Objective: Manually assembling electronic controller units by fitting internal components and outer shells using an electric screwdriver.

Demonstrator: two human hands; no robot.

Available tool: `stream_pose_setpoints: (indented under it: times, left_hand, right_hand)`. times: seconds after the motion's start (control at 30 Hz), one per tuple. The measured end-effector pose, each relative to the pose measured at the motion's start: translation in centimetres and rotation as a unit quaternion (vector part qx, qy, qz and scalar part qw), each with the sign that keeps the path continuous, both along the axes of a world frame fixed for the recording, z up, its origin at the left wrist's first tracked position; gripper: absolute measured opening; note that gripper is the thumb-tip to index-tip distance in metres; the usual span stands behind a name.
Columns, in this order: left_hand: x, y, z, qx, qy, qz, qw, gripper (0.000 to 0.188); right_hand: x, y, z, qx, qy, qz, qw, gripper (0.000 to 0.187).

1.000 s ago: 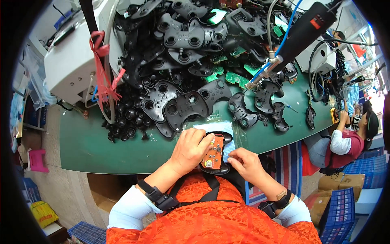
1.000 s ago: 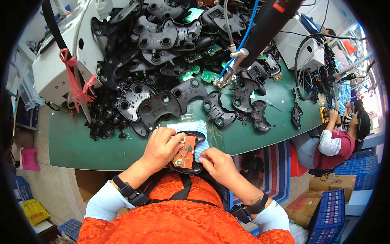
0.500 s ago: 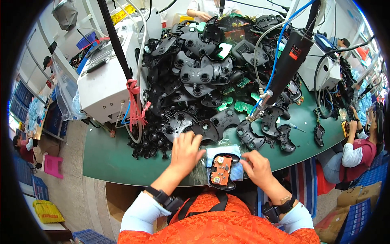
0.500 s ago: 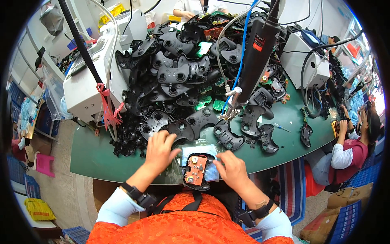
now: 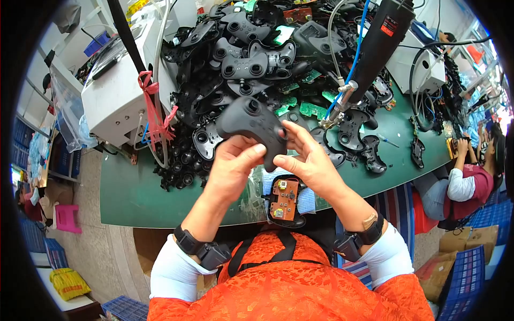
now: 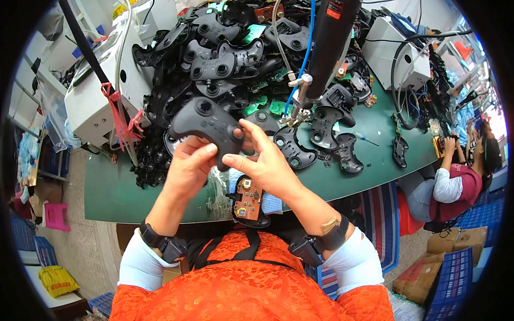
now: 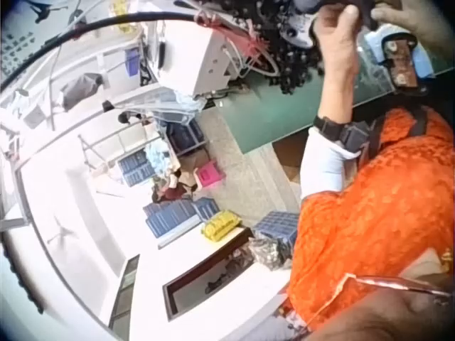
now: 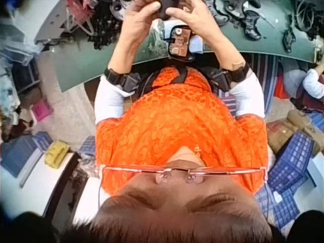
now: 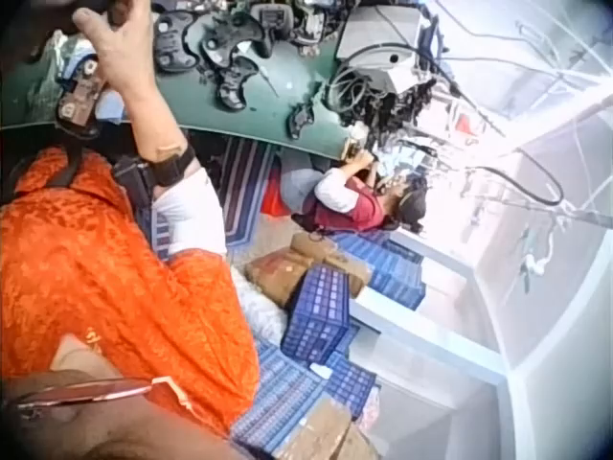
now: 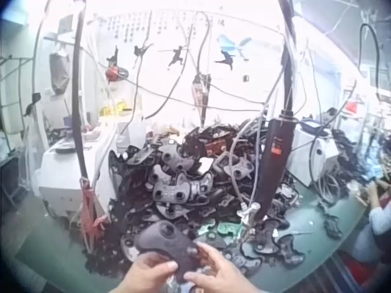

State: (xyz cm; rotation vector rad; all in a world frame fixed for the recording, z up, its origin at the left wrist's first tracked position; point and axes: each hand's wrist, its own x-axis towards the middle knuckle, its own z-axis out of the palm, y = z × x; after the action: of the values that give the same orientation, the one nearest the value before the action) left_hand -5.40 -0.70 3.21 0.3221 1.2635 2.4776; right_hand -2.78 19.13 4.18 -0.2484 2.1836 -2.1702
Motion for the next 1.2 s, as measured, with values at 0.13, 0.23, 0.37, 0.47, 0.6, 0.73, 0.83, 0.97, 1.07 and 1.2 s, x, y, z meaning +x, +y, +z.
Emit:
stream_pose_setpoints:
  times: [0.13,0.23,0.37,0.47,0.6,0.73,0.83,0.97,1.07,1.2]
  left_hand:
    - [1.8,0.2,0.0,-0.054,0.040,-0.028,0.997,0.027]
    - [2.8,-0.4,1.0,-0.184,0.046,-0.062,0.980,0.033]
    - [4.0,-0.8,-0.5,-0.511,0.159,-0.093,0.839,0.058]
    - [6.9,-1.2,-1.6,-0.586,0.209,-0.092,0.777,0.075]
    - [7.6,-0.9,-3.1,-0.544,0.153,-0.110,0.818,0.078]
    - [4.8,-0.9,-4.2,-0.496,0.148,-0.122,0.847,0.075]
    - [2.4,-0.6,-3.7,-0.513,0.266,-0.111,0.809,0.066]
    - [0.3,1.5,-2.9,-0.526,0.339,-0.129,0.769,0.063]
    - [-1.6,2.4,-1.0,-0.538,0.345,-0.242,0.730,0.068]
    - [-2.8,3.8,0.1,-0.576,0.328,-0.329,0.673,0.078]
  right_hand:
    - [0.5,-0.5,2.5,-0.047,-0.068,0.044,0.996,0.087]
    - [1.4,0.5,2.3,0.022,-0.049,0.014,0.998,0.079]
    - [2.8,2.4,0.0,-0.019,-0.053,-0.057,0.997,0.075]
    - [3.7,4.6,-2.0,0.036,-0.058,-0.090,0.994,0.072]
    - [5.4,5.8,-4.6,-0.011,-0.146,-0.100,0.984,0.069]
    - [7.4,6.4,-5.3,-0.057,-0.198,-0.098,0.974,0.068]
    - [8.1,7.2,-5.7,-0.102,-0.215,-0.099,0.966,0.067]
    - [8.5,7.2,-6.1,-0.193,-0.219,-0.099,0.951,0.068]
    - [8.7,7.2,-6.2,-0.192,-0.213,-0.095,0.953,0.068]
    - [9.0,7.5,-6.4,-0.175,-0.217,-0.103,0.955,0.069]
